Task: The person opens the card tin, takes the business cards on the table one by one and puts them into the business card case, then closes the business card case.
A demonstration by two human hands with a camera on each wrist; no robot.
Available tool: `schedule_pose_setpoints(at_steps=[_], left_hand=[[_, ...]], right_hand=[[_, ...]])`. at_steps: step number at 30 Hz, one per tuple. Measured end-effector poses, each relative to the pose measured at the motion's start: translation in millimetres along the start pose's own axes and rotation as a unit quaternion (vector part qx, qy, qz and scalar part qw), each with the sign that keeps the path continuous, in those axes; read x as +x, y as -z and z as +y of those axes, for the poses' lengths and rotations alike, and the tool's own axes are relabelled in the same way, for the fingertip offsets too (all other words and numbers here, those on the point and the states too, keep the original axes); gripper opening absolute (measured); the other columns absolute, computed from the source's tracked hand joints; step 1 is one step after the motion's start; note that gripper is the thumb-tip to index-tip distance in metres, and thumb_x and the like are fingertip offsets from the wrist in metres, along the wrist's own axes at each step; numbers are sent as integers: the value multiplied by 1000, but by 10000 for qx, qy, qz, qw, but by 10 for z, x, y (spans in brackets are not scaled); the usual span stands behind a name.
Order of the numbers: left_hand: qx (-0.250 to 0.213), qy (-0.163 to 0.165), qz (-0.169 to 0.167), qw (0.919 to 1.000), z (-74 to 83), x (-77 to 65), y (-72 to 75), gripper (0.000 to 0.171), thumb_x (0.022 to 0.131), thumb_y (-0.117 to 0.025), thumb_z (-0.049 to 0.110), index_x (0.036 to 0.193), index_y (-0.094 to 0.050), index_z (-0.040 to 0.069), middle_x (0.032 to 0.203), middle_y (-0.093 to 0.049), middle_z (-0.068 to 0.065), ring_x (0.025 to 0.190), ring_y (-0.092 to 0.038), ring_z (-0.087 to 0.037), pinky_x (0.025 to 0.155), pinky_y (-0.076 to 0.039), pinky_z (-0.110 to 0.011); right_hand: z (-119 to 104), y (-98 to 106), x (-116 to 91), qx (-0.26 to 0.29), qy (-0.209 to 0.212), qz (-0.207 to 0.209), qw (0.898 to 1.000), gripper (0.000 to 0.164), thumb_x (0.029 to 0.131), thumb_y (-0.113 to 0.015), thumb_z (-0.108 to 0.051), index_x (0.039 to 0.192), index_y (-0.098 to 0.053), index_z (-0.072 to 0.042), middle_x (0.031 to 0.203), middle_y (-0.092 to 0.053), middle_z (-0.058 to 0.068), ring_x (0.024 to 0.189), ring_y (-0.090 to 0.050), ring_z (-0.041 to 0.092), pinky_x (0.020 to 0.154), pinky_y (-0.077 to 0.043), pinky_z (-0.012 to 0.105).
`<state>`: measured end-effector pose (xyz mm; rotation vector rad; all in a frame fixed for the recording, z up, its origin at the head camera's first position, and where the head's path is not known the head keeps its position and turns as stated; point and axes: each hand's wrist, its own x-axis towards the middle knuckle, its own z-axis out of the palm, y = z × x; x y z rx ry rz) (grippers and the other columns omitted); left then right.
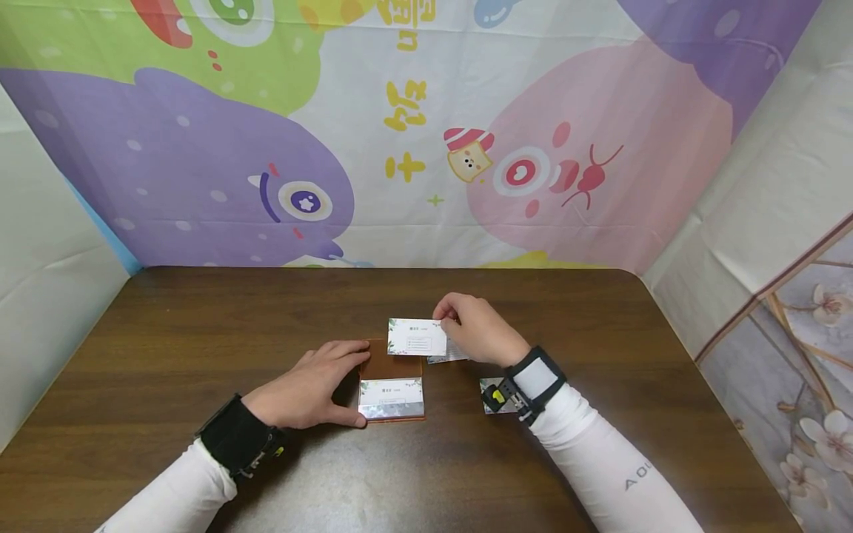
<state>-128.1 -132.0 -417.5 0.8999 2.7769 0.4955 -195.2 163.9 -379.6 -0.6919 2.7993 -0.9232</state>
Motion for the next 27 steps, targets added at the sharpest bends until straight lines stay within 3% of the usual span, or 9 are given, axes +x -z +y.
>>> schedule_pose_setpoints(at_steps=[27], left_hand=[[13,-181,208,9996,-2,12,-10,99,75,-77,63,150,-45,7,157,-34,-7,140,-32,-30,104,-33,-55]], right_hand=[[-235,-260,-15,27,118,-275,9995,10,100,-54,-12,103,-63,-15,86,-60,-2,70,-54,16,62,-46,31]])
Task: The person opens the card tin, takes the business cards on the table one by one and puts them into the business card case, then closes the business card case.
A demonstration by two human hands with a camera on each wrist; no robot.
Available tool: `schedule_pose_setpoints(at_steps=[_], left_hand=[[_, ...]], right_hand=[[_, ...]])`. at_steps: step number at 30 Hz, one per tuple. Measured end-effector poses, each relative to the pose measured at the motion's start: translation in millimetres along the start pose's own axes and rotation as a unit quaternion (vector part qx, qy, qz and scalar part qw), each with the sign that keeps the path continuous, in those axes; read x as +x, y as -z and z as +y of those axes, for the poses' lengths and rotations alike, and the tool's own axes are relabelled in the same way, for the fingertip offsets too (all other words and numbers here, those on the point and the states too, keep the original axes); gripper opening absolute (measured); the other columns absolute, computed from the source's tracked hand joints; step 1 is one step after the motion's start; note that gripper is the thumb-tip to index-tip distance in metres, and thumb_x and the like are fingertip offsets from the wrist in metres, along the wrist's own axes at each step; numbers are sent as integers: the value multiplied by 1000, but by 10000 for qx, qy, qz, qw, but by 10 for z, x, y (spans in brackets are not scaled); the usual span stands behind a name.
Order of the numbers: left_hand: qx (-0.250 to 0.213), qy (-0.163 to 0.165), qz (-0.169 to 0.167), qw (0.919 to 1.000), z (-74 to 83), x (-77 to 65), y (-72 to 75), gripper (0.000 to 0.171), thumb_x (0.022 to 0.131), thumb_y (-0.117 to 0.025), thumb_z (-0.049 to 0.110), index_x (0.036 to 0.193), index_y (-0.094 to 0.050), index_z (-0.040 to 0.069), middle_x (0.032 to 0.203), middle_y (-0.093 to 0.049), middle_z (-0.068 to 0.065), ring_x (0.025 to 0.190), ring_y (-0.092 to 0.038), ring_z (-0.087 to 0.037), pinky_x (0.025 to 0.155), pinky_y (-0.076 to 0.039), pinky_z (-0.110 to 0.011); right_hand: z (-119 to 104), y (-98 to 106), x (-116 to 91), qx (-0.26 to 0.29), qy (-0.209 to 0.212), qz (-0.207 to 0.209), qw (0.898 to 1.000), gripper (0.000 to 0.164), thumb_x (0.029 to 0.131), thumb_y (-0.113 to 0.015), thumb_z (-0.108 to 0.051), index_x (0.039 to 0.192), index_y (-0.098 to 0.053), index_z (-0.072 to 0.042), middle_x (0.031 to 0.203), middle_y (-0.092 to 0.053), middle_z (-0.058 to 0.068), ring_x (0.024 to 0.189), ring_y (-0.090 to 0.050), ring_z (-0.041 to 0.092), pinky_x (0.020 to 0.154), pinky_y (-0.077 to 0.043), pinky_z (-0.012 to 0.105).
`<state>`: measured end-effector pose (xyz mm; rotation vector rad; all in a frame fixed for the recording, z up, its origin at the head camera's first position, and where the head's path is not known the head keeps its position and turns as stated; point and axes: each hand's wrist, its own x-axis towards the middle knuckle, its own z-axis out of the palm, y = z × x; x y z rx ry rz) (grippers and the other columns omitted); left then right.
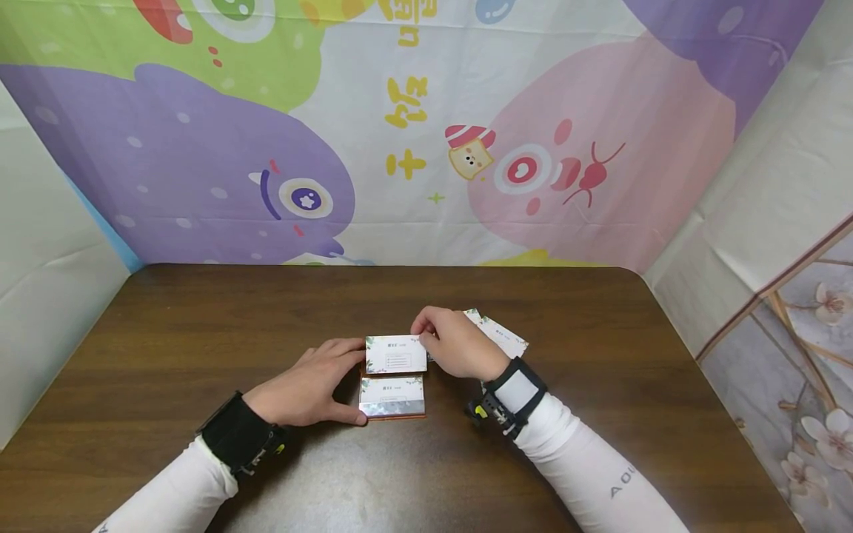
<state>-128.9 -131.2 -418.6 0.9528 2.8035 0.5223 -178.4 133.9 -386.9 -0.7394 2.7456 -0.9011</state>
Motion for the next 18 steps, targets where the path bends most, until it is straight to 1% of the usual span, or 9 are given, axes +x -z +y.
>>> schedule_pose_setpoints(at_steps=[12,18], left_hand=[[-18,1,-45,10000,-1,2,6,92,74,-77,63,143,-51,9,156,-36,-9,140,-32,-30,104,-33,-54],[-4,0,-21,10000,-1,0,8,86,74,-77,64,138,-55,11,156,-35,-10,140,-32,-30,104,-33,-54]], right_hand=[[-24,-107,-28,-14,-72,-79,9999,8,99,-56,-13,102,-63,-17,85,-60,-3,74,-54,16,66,-46,31],[-32,-135,-40,-43,8,-111,9999,8,99,-56,-13,101,-63,-17,85,-59,-5,75,-54,15,67,-46,31]])
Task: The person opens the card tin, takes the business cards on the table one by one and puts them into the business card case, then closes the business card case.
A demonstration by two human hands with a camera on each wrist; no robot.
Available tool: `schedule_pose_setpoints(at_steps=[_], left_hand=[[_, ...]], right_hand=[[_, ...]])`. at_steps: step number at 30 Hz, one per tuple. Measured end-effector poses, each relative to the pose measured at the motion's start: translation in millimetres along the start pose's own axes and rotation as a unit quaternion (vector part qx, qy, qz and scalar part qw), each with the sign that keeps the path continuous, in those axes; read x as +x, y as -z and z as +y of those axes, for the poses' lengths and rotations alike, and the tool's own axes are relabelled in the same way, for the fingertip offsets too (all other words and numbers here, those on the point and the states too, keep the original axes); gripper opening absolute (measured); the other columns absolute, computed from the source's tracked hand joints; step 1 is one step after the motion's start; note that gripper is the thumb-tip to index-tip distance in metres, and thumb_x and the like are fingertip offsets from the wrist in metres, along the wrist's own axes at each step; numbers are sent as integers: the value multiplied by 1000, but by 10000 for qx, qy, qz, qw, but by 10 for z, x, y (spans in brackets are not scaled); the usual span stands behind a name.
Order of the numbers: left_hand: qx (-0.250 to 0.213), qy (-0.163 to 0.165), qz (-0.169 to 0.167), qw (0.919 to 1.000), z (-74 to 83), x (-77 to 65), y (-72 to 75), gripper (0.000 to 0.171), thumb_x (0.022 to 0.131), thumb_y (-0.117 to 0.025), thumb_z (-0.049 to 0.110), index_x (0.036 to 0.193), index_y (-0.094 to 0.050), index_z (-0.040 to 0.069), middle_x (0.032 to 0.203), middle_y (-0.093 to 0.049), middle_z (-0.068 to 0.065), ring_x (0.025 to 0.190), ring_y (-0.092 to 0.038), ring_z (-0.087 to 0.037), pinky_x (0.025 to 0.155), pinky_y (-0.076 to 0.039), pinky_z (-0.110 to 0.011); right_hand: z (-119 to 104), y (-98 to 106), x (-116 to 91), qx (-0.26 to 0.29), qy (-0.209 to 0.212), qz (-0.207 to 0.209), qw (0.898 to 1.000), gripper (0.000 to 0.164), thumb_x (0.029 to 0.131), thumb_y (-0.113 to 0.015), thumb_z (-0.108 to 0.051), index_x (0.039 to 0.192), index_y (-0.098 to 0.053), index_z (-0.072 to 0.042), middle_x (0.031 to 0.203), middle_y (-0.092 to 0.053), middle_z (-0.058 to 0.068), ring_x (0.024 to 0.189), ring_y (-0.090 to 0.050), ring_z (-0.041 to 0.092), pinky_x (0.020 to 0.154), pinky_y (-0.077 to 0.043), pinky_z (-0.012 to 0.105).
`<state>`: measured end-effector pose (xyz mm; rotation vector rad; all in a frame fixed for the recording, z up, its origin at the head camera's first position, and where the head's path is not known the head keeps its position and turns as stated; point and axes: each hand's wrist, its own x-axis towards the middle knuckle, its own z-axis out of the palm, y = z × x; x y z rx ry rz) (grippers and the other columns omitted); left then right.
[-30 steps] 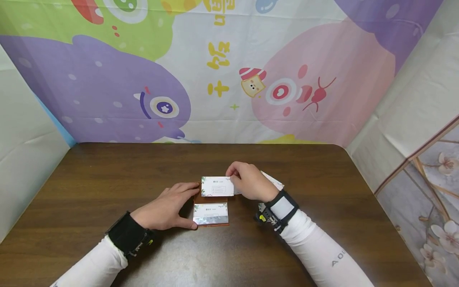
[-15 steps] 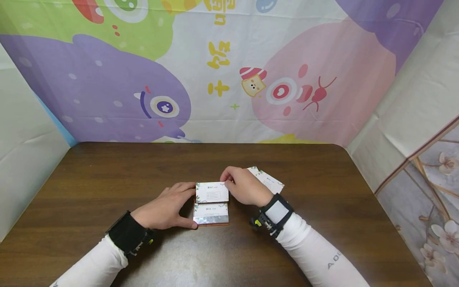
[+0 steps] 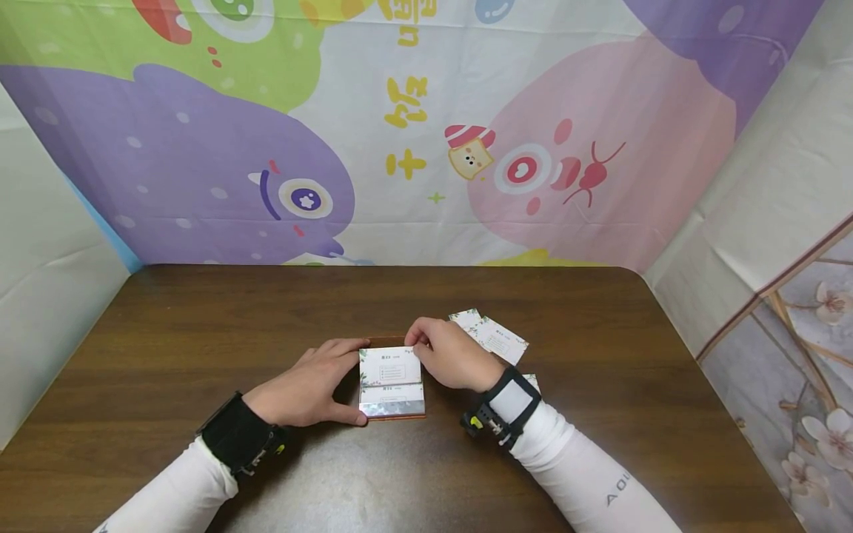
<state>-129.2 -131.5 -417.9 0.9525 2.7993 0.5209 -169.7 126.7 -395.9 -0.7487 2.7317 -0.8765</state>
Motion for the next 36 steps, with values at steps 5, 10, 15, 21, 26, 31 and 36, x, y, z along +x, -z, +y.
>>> schedule_pose_setpoints(at_steps=[5,10,15,21,26,31,36], left_hand=[[-19,44,-20,10000,7,3,4,84,74,-77,62,137,-56,11,157,-35,-11,141,-31,-31,104,-33,-54],[2,62,-66,10000,10,5,6,87,75,-77,62,140,-54,9,157,-35,-11,141,-31,-31,105,-32,-55],[-1,52,-63,10000,16,3,17,91,75,-77,62,143,-52,6,156,-35,-11,141,-31,-32,105,-32,-56],[-29,93,-106,9999,19,-1,15,98,75,-77,62,148,-47,3,157,-34,-10,141,-30,-30,106,-31,-56],[12,159,-132,9998,15,5,2,101,75,-75,64,150,-45,4,158,-33,-8,142,-29,-28,107,-30,-55],[17,198,-162,9997,13,4,-1,101,75,-75,65,150,-44,5,159,-32,-6,143,-28,-27,107,-29,-55],[10,212,-183,9996,20,5,8,102,75,-74,65,151,-43,5,159,-31,-6,143,-28,-27,108,-29,-55]], right_hand=[[8,-24,-12,-24,96,17,9999,10,98,-56,-12,99,-64,-17,84,-60,-6,75,-55,13,68,-46,30],[11,-32,-37,-34,105,2,9999,10,98,-55,-11,100,-64,-16,83,-59,-6,74,-54,13,68,-46,30],[18,-41,-56,-40,78,2,10000,9,98,-55,-12,99,-63,-17,83,-59,-6,73,-54,13,67,-46,30],[18,-64,-88,-22,26,10,10000,9,98,-56,-12,99,-63,-17,83,-59,-6,72,-54,13,66,-46,30],[25,-95,-120,-11,7,35,10000,10,98,-55,-12,100,-63,-18,82,-58,-6,71,-53,12,65,-46,29],[22,-109,-141,-33,11,100,9999,11,98,-54,-12,99,-63,-19,82,-58,-8,70,-53,10,65,-46,29],[12,-114,-157,-43,81,162,9998,11,97,-54,-12,98,-63,-18,82,-58,-8,70,-52,10,65,-46,29]])
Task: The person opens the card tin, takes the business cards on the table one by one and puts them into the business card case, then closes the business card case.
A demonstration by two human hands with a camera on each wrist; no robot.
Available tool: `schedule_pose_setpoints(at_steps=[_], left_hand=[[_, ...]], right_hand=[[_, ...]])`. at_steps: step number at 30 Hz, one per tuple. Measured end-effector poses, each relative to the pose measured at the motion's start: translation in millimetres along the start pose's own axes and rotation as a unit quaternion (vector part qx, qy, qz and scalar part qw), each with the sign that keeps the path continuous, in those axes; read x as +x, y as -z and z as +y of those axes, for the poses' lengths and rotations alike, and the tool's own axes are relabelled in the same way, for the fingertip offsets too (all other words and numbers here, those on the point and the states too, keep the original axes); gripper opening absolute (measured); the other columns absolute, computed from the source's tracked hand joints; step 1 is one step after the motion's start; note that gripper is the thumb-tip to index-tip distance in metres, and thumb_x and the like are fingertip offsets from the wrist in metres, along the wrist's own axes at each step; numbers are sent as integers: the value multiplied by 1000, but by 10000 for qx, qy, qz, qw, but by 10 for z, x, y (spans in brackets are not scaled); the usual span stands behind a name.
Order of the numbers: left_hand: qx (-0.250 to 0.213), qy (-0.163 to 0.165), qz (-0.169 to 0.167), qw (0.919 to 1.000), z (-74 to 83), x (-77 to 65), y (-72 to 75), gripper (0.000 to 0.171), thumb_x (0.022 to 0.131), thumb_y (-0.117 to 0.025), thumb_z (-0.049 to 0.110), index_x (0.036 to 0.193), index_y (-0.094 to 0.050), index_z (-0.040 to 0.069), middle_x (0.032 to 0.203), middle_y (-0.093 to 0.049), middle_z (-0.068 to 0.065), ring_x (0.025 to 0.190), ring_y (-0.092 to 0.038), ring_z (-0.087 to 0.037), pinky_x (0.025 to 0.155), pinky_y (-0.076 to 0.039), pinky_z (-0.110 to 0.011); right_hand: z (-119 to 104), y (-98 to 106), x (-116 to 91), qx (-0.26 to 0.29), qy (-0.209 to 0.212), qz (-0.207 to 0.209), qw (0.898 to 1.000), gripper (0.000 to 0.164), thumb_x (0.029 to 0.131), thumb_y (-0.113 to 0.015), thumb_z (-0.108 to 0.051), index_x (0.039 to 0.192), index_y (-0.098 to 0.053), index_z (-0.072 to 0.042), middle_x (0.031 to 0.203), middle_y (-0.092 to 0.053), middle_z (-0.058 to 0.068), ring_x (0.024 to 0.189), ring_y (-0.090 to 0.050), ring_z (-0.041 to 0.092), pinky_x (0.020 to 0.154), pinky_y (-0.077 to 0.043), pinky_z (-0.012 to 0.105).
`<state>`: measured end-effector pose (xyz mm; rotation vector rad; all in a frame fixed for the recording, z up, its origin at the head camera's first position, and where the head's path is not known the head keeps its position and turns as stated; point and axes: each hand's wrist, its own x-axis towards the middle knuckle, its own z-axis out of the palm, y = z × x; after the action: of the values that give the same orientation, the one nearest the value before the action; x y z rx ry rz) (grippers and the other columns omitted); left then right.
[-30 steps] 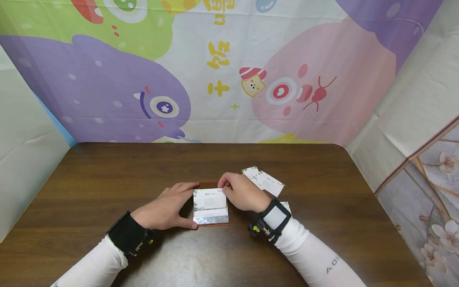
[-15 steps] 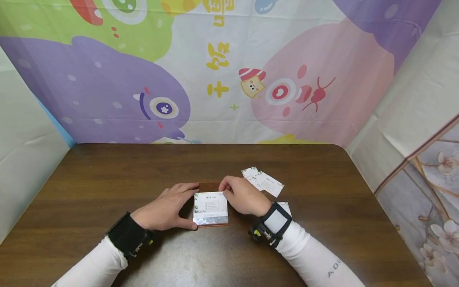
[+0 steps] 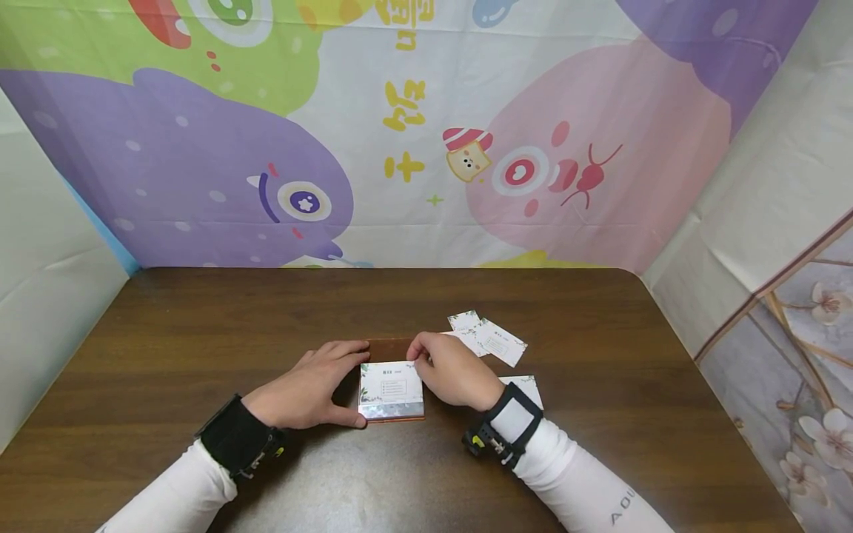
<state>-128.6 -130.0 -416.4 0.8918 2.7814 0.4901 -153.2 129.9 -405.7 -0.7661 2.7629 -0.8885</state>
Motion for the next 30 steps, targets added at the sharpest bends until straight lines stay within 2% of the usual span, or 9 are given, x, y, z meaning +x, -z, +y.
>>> schedule_pose_setpoints(at_steps=[30], left_hand=[[-22,29,-16,10000,9,-1,-5,101,75,-75,64,150,-44,4,159,-32,-7,142,-30,-28,108,-28,-57]], right_hand=[[36,-79,-97,-89,248,-33,9996,11,96,-56,-13,94,-65,-20,83,-56,-11,75,-52,9,71,-46,27]])
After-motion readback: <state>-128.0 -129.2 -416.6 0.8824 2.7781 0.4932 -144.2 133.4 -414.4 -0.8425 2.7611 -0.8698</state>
